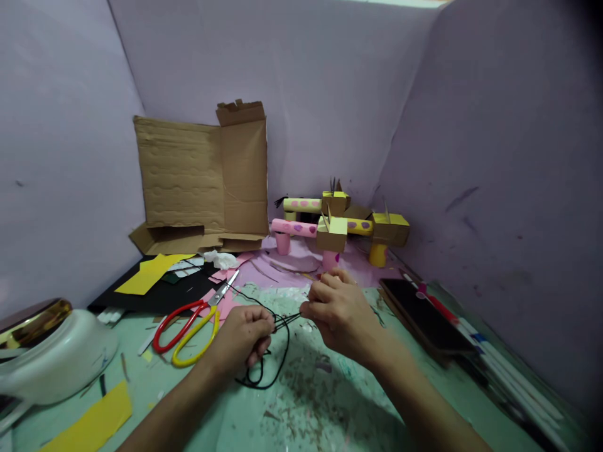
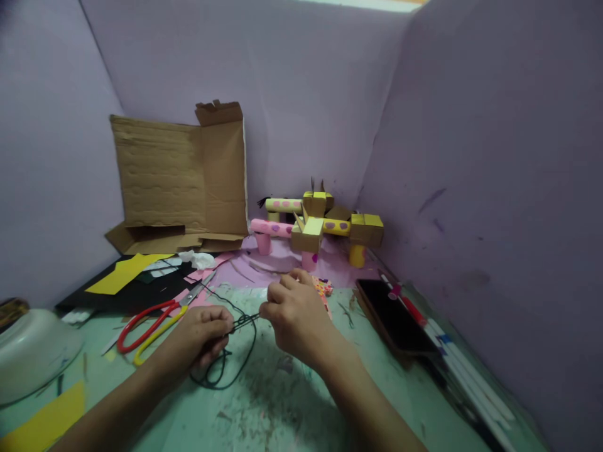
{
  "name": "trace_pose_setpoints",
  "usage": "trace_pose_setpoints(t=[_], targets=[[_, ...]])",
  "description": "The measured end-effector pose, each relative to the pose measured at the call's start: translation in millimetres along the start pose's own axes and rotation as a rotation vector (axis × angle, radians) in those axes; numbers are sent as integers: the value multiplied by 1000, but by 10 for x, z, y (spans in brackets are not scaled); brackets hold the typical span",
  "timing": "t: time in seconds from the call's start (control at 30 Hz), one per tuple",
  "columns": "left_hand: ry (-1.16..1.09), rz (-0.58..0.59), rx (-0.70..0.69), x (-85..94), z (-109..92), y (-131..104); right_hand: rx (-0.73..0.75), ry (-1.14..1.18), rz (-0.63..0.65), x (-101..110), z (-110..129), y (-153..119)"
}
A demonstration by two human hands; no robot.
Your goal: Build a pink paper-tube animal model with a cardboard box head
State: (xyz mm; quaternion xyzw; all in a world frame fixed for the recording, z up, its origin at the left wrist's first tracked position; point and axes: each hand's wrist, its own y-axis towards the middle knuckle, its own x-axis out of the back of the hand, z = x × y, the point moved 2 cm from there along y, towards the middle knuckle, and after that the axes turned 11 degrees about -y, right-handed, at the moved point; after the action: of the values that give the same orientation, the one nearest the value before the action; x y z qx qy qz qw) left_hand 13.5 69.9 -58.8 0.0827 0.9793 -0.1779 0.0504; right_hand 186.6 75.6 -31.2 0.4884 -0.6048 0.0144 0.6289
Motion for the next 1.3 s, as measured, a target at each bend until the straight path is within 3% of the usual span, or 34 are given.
trace_pose_setpoints(t=[0.3, 0.47, 0.67, 0.8, 0.97, 1.1, 1.2, 1.3], targets=[[332, -4, -102, 68, -105, -16, 17, -12, 28, -24, -2, -10], [551, 60, -212, 87, -171, -51, 31, -11, 81, -28, 6, 3], [715, 50, -238, 96, -189, -92, -13, 31, 273, -12, 57, 13], [828, 28, -269, 95, -177, -125, -239, 238, 353, -2, 16, -29], [909, 27, -288, 82, -199, -187, -580, 717, 144, 25, -37, -30], [961, 34, -311, 54, -205, -224, -787, 1125, 399, -66, 154, 6], [1013, 16, -350, 26, -196, -245, -745, 1298, 578, -153, 332, 27], [1037, 19, -370, -3, -187, -263, -719, 1358, 641, -229, 424, 25]])
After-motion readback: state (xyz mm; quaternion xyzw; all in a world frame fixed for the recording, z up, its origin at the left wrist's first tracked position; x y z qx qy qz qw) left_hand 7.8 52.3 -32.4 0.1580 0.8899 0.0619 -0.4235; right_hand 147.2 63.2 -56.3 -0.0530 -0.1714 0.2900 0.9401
